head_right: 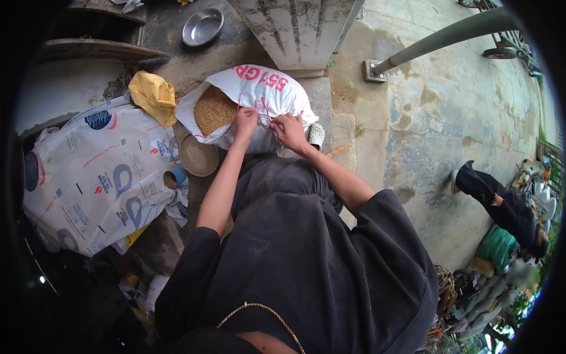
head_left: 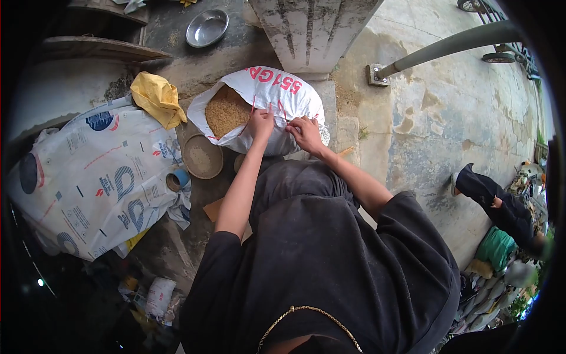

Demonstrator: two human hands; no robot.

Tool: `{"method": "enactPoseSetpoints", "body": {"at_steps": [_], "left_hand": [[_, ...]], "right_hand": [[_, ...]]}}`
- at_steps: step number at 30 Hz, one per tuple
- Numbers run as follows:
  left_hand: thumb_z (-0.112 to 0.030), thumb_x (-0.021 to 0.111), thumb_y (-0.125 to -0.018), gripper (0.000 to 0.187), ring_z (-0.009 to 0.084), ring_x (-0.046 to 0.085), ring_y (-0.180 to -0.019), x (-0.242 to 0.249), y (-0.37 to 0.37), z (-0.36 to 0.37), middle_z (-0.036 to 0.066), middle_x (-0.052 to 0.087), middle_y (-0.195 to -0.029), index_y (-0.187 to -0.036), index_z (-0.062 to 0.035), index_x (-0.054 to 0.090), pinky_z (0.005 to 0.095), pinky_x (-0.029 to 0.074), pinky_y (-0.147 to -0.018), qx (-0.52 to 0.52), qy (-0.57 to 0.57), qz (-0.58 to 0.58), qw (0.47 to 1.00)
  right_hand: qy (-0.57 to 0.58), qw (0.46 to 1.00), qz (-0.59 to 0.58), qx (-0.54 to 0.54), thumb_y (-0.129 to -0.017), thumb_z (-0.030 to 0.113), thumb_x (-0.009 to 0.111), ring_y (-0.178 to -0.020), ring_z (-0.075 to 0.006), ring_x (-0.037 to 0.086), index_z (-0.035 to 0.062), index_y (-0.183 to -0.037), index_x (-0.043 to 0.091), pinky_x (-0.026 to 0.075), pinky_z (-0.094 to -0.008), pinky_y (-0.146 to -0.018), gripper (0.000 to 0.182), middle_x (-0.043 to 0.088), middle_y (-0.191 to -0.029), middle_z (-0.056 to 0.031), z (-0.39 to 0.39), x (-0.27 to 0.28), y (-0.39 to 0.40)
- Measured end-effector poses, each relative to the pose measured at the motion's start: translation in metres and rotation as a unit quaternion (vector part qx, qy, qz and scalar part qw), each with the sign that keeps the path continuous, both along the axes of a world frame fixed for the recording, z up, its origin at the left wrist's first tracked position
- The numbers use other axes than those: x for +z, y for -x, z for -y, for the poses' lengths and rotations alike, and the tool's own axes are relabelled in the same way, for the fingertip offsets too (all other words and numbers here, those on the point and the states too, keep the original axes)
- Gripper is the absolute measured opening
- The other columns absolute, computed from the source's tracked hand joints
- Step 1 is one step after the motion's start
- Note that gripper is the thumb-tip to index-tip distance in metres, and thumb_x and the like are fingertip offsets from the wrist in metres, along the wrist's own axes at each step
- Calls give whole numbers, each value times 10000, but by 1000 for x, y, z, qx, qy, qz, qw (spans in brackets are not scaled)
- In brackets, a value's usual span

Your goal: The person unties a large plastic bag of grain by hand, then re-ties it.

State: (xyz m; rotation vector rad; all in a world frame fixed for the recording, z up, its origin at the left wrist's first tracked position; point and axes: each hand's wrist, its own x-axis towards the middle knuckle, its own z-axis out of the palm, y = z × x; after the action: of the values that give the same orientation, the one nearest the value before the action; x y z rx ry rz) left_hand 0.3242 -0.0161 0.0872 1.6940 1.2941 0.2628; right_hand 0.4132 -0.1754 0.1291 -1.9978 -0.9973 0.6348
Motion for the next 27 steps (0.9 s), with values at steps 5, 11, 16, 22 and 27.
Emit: {"method": "enactPoseSetpoints", "body": {"at_steps": [5, 11, 16, 22, 27], "left_hand": [[-212, 667, -858, 267, 180, 648, -695, 11, -11, 14, 115, 681, -771, -994, 9, 609, 308, 501, -656, -69, -31, -55, 996], [-219, 548, -955, 215, 156, 606, -653, 18, 40, 12, 63, 630, -711, -960, -8, 588, 293, 485, -657, -137, 58, 79, 986], [-178, 513, -983, 200, 59, 532, -628, 92, 51, -4, 15, 574, -702, -982, 12, 579, 213, 443, -613, -163, 166, 123, 965], [-83, 546, -934, 114, 96, 548, -611, 117, 18, -35, 8, 530, -657, -955, 23, 580, 294, 542, -720, -103, 374, 189, 902], [-46, 544, -905, 80, 115, 545, -533, 119, 3, -53, 25, 542, -635, -881, 25, 573, 286, 530, -582, -93, 374, 144, 911]], "right_hand": [[21, 996, -36, -75, -881, 290, 596, -849, -210, 552, 113, -835, 690, 318, -393, -860, 205, 649, -815, -27, -9, -2, 7], [70, 983, -32, -166, -879, 304, 591, -852, -209, 545, 119, -826, 691, 303, -391, -870, 217, 643, -773, -45, -28, -5, 18], [127, 965, 67, -219, -862, 298, 600, -930, -241, 547, 103, -843, 695, 305, -454, -910, 218, 654, -832, -49, -41, -8, 32], [78, 945, 160, -274, -827, 263, 644, -946, -243, 546, 96, -908, 655, 332, -465, -894, 186, 579, -934, -57, -47, 2, 45], [10, 967, 220, -125, -842, 297, 633, -921, -226, 537, 113, -950, 632, 349, -418, -802, 214, 562, -959, -60, -36, -9, 38]]}}
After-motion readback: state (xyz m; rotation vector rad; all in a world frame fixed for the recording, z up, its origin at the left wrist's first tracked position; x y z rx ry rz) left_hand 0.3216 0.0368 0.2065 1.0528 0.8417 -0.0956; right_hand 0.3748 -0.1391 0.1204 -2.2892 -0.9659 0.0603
